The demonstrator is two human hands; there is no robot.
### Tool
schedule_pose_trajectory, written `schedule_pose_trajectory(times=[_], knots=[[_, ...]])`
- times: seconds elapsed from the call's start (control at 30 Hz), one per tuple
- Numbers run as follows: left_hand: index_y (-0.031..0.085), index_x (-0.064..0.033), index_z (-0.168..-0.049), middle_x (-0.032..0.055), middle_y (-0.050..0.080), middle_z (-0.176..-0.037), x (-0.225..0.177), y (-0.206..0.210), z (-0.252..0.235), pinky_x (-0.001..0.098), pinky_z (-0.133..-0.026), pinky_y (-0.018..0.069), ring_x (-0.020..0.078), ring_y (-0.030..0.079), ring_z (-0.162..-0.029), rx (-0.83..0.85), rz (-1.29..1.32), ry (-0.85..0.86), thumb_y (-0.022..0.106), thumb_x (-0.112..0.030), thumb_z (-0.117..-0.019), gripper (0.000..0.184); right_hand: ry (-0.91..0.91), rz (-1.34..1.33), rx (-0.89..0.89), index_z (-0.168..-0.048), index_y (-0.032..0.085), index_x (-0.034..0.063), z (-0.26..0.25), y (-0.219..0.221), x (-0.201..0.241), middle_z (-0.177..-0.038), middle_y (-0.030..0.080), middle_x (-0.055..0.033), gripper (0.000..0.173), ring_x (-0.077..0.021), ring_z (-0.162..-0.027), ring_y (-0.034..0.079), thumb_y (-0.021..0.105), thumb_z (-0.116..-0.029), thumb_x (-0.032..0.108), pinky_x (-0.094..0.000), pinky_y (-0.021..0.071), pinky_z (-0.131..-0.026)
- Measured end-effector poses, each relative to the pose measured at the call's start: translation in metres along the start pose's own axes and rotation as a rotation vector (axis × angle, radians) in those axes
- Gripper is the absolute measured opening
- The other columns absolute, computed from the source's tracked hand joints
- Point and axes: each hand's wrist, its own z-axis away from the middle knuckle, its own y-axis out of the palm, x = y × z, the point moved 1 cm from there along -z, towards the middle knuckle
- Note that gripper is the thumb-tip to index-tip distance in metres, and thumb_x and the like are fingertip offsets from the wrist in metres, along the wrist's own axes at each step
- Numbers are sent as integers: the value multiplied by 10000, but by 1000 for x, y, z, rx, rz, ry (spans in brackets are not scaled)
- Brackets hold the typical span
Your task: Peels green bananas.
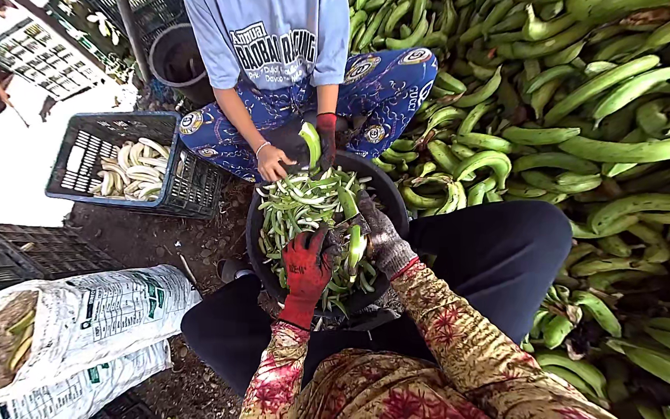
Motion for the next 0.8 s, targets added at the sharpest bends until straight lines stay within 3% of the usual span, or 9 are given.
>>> schedule_pose_trajectory(times=[0.07,0.13,0.17,0.3,0.43,0.53,0.8], knots=[[705,-179,-1311,203,685,-1198,-3,1,-3,615,-888,499,417,656,-1085,36,17,-60,426,-533,-1012,541,-44,127,-54,-1449,505,147,4,3,-5,-1148,681,-83,475,-162,-963,668,349,-1104,434,-373,577,-832],[673,-169,-1357,223,669,-1213,-6,2,-11,639,-886,490,441,640,-1103,85,65,-138,485,-446,-1006,485,-97,411,-97,-1524,447,109,14,8,-1,-1397,592,-147,453,-220,-1240,589,378,-1110,282,-447,474,-1058],[655,-173,-1378,221,664,-1215,-7,3,-16,640,-887,489,439,634,-1103,109,86,-167,504,-397,-1008,458,-136,497,-115,-1514,457,84,17,9,-3,-1425,572,-170,451,-245,-1288,564,392,-1102,256,-468,445,-1099],[646,-185,-1387,202,665,-1209,-16,12,-29,602,-880,516,402,650,-1076,147,117,-178,514,-388,-1025,436,-304,549,-155,-1504,482,110,12,-6,-11,-1415,588,-124,472,-197,-1278,570,400,-1073,285,-446,463,-1088],[658,-207,-1377,186,673,-1195,-23,27,-35,597,-861,509,390,652,-1054,78,87,-127,497,-408,-1022,439,-341,664,-235,-1516,459,55,11,-12,-8,-1495,521,-171,475,-262,-1385,490,391,-1077,224,-486,379,-1161],[643,-215,-1396,189,664,-1199,-25,28,-39,599,-868,500,395,643,-1065,120,77,-118,500,-380,-1028,428,-336,634,-258,-1481,487,45,9,-16,-8,-1413,576,-183,457,-264,-1304,549,422,-1063,218,-496,432,-1102],[640,-220,-1400,181,671,-1142,-20,30,-43,582,-850,508,382,648,-1031,133,43,-62,518,-341,-1017,420,-350,519,-229,-1468,498,36,4,-24,-19,-1386,591,-168,462,-214,-1263,569,456,-1043,213,-439,466,-1076]])
